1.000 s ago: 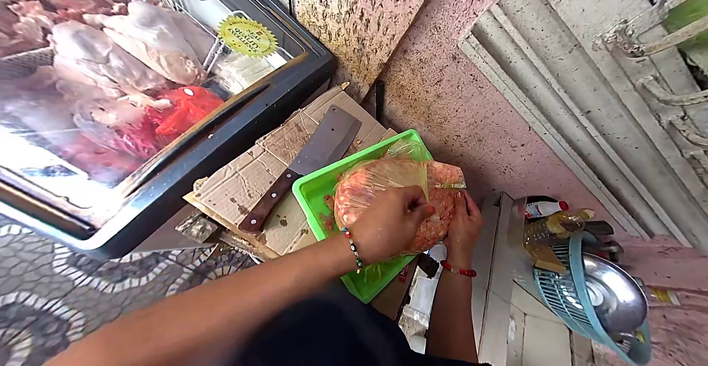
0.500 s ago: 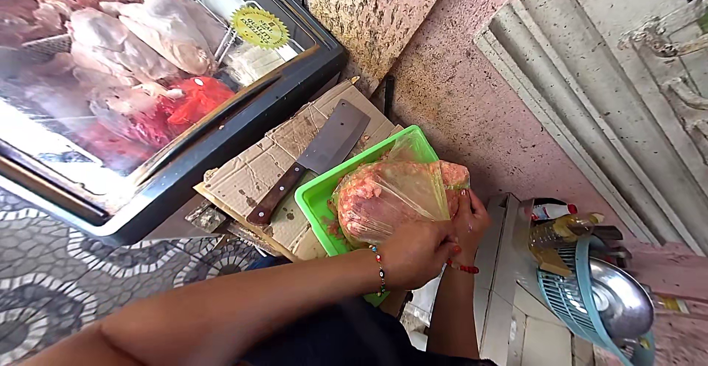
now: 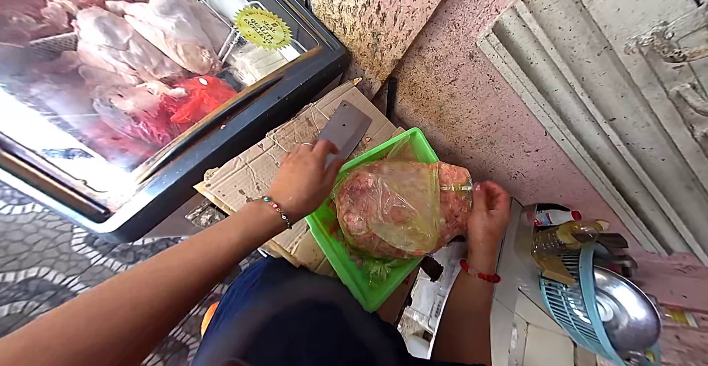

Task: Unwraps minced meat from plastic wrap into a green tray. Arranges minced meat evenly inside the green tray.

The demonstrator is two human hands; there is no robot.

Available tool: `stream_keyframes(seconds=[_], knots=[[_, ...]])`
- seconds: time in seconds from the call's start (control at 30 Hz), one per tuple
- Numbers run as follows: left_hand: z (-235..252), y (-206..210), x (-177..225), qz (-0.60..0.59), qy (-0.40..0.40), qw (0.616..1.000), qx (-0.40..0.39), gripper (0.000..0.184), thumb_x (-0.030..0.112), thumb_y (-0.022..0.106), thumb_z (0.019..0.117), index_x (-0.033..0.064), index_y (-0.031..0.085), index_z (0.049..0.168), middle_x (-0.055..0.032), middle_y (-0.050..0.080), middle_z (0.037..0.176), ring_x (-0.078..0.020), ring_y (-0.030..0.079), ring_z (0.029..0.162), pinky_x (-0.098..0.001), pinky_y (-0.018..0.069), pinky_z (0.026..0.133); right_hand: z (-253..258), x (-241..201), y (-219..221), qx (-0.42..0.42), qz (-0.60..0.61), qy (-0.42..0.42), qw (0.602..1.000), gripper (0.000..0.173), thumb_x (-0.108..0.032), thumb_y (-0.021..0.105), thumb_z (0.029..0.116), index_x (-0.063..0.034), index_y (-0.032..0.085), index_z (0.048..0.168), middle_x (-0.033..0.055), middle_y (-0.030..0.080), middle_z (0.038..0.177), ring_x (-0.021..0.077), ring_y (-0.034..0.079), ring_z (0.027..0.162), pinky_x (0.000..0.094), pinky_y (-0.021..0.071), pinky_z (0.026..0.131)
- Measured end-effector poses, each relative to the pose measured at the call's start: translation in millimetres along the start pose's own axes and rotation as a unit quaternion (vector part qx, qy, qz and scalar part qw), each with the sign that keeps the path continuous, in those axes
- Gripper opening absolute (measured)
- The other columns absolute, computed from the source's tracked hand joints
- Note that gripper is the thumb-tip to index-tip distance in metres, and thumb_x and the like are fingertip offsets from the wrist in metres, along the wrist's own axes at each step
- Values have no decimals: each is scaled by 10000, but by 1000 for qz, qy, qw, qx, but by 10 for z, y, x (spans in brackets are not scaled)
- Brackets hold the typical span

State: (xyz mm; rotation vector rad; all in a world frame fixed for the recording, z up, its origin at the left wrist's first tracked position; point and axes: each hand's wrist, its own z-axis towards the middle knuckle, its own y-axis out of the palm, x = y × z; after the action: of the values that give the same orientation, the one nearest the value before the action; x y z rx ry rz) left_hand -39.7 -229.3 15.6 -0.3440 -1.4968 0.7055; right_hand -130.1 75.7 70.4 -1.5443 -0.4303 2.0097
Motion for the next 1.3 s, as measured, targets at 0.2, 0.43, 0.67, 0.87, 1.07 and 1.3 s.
stream_keyframes(seconds=[0.2, 0.43, 0.67, 0.87, 1.07, 1.3], knots=[[-128, 363, -255, -138, -146, 980, 3, 364, 214, 505, 1087, -51, 557, 1332, -266, 629, 1273, -431, 615, 1189, -643, 447, 1011, 214, -741, 259, -280, -65, -150, 946, 359, -213, 434, 1098, 13, 642, 1284, 158, 687, 1222, 180, 665, 1069, 394, 542, 929], [-144, 446, -514, -120, -48, 991, 28, 269, 153, 590, 1044, -21, 685, 1225, -215, 717, 1066, -364, 694, 997, -571, 521, 925, 99, -806, 1131, -484, -233, -73, 840, 536, -520, 459, 1069, -62, 737, 1101, 195, 699, 960, 361, 670, 861, 606, 521, 755], [-127, 499, -506, -66, -15, 996, 51, 238, 132, 585, 1037, -5, 733, 1164, -247, 692, 1026, -423, 688, 956, -609, 525, 848, -57, -474, 1068, -539, -204, -264, 773, 313, -355, 670, 983, -124, 786, 1158, 60, 746, 1188, 250, 631, 1248, 634, 214, 1226], [-117, 497, -486, -71, -13, 996, 44, 237, 134, 587, 1037, -10, 732, 1158, -240, 692, 1019, -416, 689, 955, -599, 531, 846, 29, -396, 888, -564, -144, -239, 777, 189, -219, 714, 889, -73, 797, 976, 101, 711, 1261, 326, 483, 1411, 591, 226, 1231], [15, 486, -461, -68, -11, 997, 25, 244, 172, 598, 1038, 12, 736, 1160, -230, 695, 1029, -404, 687, 959, -588, 523, 857, -113, -490, 1068, -426, -198, -223, 854, 216, -156, 694, 967, -12, 752, 1118, 172, 730, 1112, 324, 677, 1105, 554, 469, 1054], [240, 361, -81, -100, 33, 993, 59, 259, 150, 597, 1016, 0, 714, 1192, -254, 653, 1233, -439, 604, 1180, -611, 467, 996, 87, 144, -31, -60, 8, -75, 995, 324, -80, 486, 1049, 161, 616, 1223, 226, 690, 1169, 148, 675, 1083, 282, 529, 988]])
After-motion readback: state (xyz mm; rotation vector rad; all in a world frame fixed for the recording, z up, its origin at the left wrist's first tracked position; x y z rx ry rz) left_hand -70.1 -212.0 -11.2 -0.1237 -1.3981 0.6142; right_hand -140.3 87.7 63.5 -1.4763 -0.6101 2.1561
